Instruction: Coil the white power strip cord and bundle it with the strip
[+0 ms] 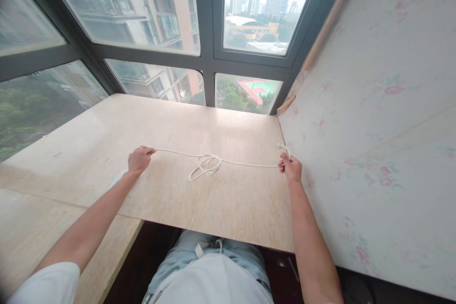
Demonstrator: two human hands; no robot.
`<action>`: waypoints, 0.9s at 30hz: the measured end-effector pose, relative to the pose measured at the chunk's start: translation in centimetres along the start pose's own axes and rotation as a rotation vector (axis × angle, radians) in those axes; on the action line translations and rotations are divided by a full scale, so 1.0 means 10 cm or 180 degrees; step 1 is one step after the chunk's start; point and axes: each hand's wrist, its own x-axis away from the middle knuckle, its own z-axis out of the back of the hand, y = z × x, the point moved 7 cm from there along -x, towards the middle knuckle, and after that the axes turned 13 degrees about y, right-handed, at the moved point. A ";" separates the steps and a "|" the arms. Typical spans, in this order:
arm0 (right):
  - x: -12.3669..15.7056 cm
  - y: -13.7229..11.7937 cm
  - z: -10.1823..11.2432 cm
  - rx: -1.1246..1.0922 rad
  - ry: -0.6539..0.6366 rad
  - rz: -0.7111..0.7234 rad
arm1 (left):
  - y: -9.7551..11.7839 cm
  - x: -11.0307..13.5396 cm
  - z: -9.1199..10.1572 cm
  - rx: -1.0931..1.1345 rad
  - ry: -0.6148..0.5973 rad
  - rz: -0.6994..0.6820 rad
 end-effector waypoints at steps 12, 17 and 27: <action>-0.04 0.27 0.25 0.0221 0.0124 -0.0253 | -0.18 0.09 -0.26 -0.0008 -0.0244 0.0106; 0.13 0.39 0.21 -0.0019 -0.0106 -0.0668 | 0.06 0.12 -0.21 -0.0006 -0.0416 0.0028; 0.62 0.67 0.15 0.0123 -0.0318 -0.1148 | 1.87 0.46 -0.10 0.1355 -0.0298 -0.1634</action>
